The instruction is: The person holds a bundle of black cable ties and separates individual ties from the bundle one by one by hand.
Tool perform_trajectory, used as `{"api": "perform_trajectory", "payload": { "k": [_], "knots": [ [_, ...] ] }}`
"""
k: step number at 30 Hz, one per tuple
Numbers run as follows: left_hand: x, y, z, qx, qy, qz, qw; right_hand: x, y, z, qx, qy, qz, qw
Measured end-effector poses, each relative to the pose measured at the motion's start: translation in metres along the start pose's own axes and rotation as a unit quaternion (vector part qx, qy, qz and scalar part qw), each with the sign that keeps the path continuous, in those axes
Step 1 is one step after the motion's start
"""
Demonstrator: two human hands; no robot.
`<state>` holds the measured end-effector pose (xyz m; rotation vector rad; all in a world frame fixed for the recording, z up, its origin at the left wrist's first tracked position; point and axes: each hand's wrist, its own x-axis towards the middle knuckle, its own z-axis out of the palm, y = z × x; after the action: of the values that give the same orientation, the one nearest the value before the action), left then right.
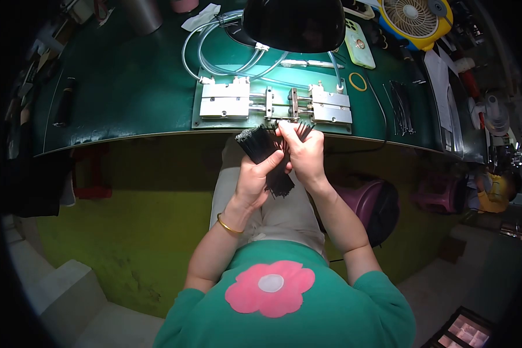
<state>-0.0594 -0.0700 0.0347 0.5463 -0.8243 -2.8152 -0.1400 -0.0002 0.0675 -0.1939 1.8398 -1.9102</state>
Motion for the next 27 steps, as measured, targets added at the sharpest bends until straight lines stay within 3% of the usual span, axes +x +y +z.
{"api": "perform_trajectory", "payload": {
  "k": [13, 27],
  "knots": [
    [-0.005, 0.004, -0.002, -0.032, -0.021, -0.013, 0.999, -0.011, -0.008, 0.003, 0.009, -0.063, -0.033, 0.997],
    [-0.003, -0.004, -0.003, -0.020, 0.008, 0.010, 1.000, -0.006, -0.004, 0.002, -0.015, -0.005, -0.014, 1.000]
  ]
}}
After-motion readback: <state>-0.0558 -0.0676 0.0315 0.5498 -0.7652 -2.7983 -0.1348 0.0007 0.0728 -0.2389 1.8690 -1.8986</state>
